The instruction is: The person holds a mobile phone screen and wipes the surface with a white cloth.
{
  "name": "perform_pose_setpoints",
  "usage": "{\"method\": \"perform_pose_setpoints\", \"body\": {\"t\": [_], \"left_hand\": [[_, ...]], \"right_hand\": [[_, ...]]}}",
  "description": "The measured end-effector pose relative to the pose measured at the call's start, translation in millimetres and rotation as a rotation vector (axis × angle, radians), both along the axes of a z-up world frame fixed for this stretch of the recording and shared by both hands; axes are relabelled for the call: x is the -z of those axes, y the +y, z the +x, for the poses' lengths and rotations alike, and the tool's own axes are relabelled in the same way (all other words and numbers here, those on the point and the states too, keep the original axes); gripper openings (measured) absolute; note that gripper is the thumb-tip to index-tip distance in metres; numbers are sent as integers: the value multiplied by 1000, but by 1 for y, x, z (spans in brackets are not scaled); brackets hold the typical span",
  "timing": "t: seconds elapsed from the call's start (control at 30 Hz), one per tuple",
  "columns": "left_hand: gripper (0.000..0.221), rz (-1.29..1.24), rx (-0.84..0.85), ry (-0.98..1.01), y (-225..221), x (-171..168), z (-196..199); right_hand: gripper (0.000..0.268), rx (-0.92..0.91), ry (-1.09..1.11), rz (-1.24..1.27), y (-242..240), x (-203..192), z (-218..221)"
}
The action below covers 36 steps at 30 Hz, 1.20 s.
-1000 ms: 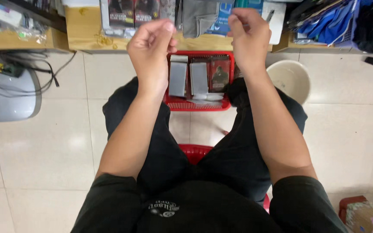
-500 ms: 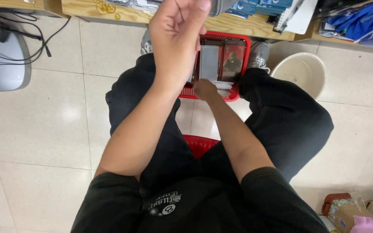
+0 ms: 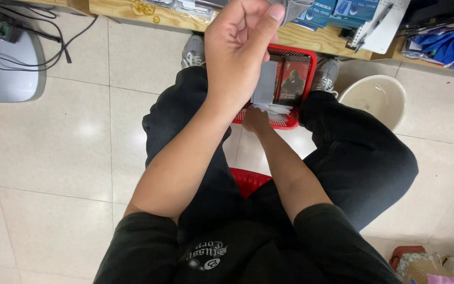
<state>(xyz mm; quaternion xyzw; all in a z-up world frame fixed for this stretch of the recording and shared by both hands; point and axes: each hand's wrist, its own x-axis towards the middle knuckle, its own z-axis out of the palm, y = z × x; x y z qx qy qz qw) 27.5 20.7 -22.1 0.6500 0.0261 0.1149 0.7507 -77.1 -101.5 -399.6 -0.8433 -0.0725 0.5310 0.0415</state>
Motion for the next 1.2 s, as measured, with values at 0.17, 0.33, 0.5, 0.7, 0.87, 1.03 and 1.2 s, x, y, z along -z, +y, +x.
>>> {"method": "perform_pose_setpoints", "body": {"t": [0.17,0.33,0.5,0.7,0.87,1.03,1.2], "left_hand": [[11,-82,-22,-132,8,15,4],[13,-41,-410,-233,30,31,23],[39,-107,-396,-113,37,36,14],[60,-516,487,-65,4,16,-1],[81,-805,833,183,-6,-5,-15],[78,-824,844,88,-7,-3,-15],[93,-834,894,105,5,10,-6]], "right_hand": [[31,71,162,117,-19,-85,63],[52,389,81,480,-66,-205,132],[41,852,33,1072,-91,-375,123],[43,828,119,1580,-98,-388,85],[49,884,86,1658,-105,-375,83],[51,906,27,1703,-105,-366,80],[26,888,-332,1498,-91,-349,80]]}}
